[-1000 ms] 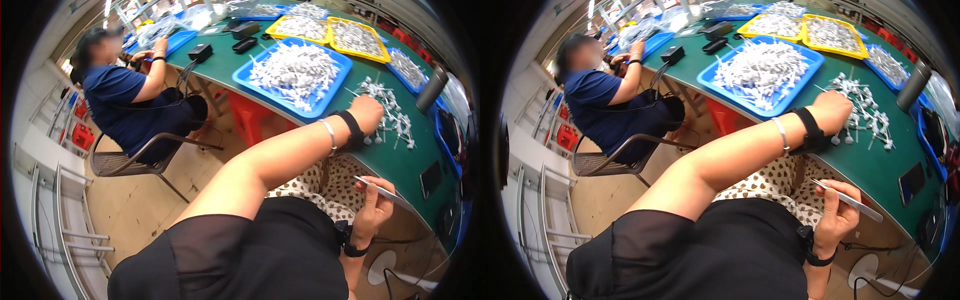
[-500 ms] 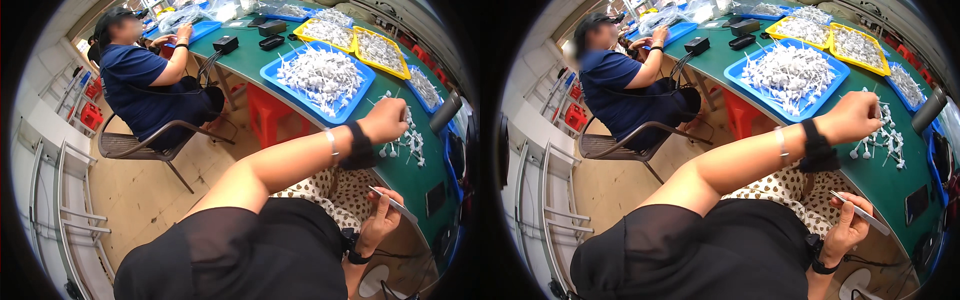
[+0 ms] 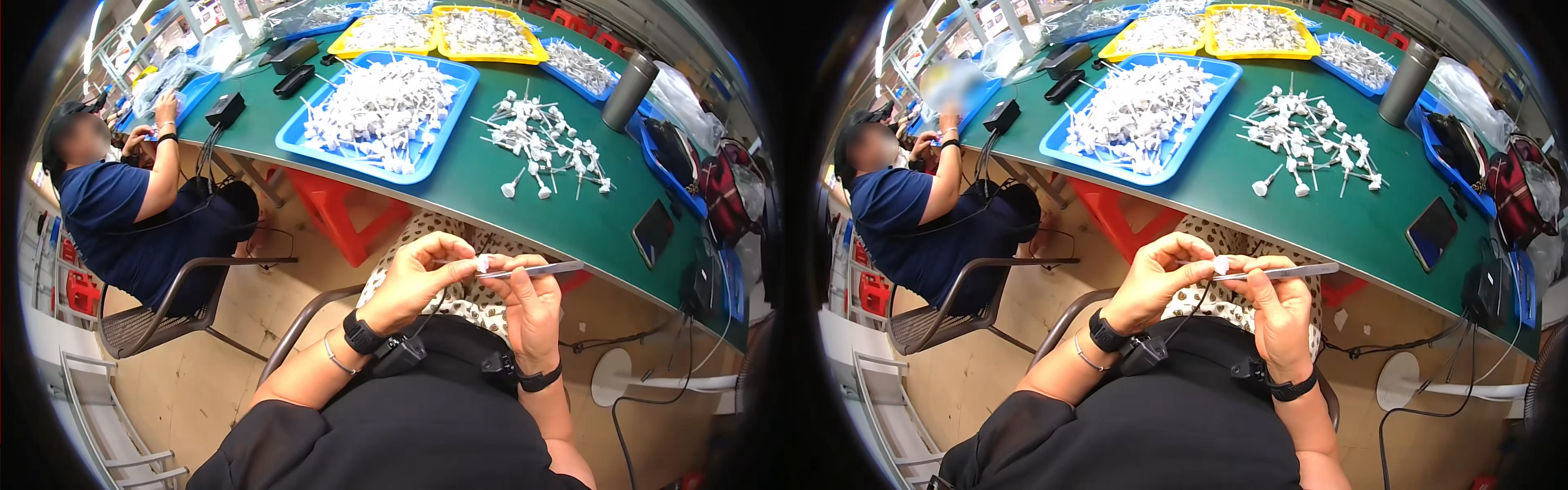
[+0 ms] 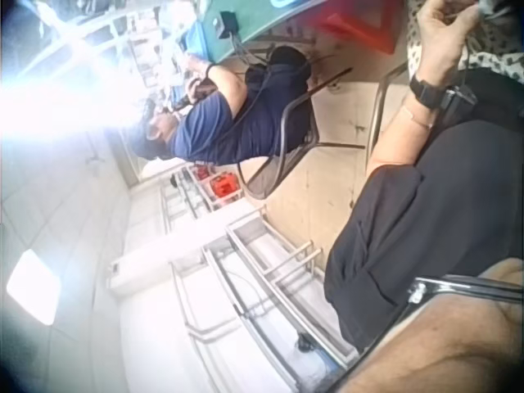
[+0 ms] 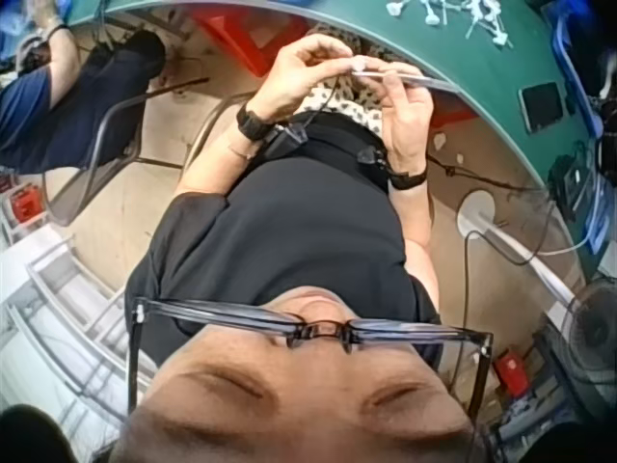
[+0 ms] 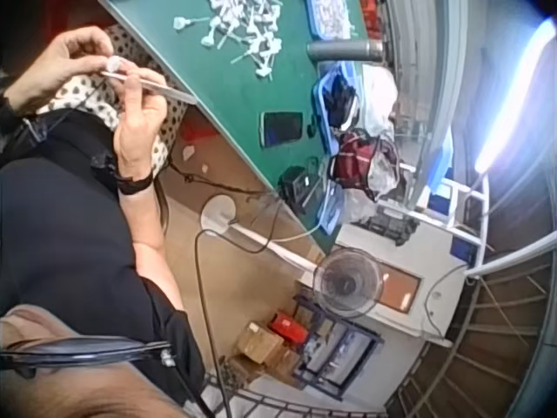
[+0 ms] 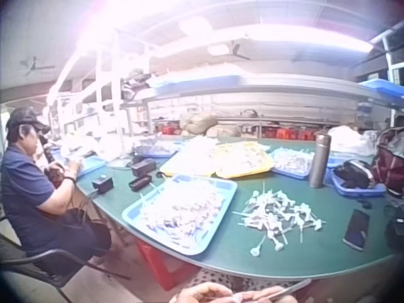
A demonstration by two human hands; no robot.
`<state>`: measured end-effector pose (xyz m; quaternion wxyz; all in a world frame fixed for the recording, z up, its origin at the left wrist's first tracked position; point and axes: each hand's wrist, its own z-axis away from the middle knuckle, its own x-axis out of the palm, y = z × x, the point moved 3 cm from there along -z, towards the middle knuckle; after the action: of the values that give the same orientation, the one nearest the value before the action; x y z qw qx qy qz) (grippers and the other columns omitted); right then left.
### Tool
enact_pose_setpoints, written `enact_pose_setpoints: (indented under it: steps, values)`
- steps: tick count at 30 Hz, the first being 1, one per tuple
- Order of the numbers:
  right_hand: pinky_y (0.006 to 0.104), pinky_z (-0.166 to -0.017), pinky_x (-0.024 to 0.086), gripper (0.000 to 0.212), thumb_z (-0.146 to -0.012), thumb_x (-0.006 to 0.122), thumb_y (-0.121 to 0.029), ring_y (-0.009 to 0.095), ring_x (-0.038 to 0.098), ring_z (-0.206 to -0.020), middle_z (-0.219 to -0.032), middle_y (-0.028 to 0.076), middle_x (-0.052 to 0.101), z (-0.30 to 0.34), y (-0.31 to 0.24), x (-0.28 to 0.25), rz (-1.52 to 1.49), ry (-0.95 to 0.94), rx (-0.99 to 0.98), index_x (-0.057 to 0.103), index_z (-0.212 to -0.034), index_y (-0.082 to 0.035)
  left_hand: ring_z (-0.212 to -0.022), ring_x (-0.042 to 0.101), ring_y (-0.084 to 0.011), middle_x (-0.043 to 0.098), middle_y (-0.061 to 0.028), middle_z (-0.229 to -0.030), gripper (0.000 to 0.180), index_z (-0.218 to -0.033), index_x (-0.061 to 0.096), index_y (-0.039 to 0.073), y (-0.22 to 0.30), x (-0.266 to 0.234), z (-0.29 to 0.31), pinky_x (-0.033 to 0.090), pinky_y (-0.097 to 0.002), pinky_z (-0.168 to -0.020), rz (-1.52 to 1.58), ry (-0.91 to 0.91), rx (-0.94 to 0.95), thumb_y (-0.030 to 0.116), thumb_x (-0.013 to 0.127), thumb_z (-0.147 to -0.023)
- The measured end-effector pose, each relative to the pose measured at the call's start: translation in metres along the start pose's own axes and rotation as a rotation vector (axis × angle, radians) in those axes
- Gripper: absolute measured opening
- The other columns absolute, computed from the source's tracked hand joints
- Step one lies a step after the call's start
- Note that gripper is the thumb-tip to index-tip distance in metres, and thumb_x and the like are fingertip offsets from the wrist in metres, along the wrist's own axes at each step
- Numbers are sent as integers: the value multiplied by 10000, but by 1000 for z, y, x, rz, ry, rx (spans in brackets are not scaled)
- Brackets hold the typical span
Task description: The person uses tweezers to pick up small white plastic components from a table and places them into a blue tray. The person repeats this process, handling the items one at a time while seated at a workstation.
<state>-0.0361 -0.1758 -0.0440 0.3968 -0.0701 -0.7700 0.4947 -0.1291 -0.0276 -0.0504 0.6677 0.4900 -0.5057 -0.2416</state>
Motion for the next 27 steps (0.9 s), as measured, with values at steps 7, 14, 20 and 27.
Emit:
enact_pose_setpoints:
  steps: [7,14,20,27]
  values:
    - [375,-924,570,140,-1014,559,-113,271,658,-1089,-1158,211,655,1,7,0,37,8,48,579,-1089,3,-817,630,-179,705,-90,-934,140,-1022,732,31,8,-7,6,504,-302,-741,-809,-33,470,41,722,-883]
    - [357,-931,561,139,-992,600,-78,235,661,-1065,-1134,171,666,3,8,4,210,37,-44,583,-1094,14,-763,609,-160,704,-71,-902,127,-1025,719,24,0,-14,7,489,-295,-692,-862,-17,510,59,702,-905]
    - [326,-917,572,163,-990,599,-53,195,677,-998,-1080,142,672,4,5,5,285,91,-102,572,-1116,47,-725,569,-52,672,9,-872,139,-1077,683,11,-11,-10,13,480,-231,-639,-467,-65,71,88,645,-968]
    - [294,-866,574,158,-982,607,-31,178,690,-938,-1030,132,688,11,6,14,402,106,-139,574,-1112,53,-694,604,-101,674,-41,-846,108,-1020,707,15,-7,-12,16,485,-244,-618,-654,-91,283,60,684,-924]
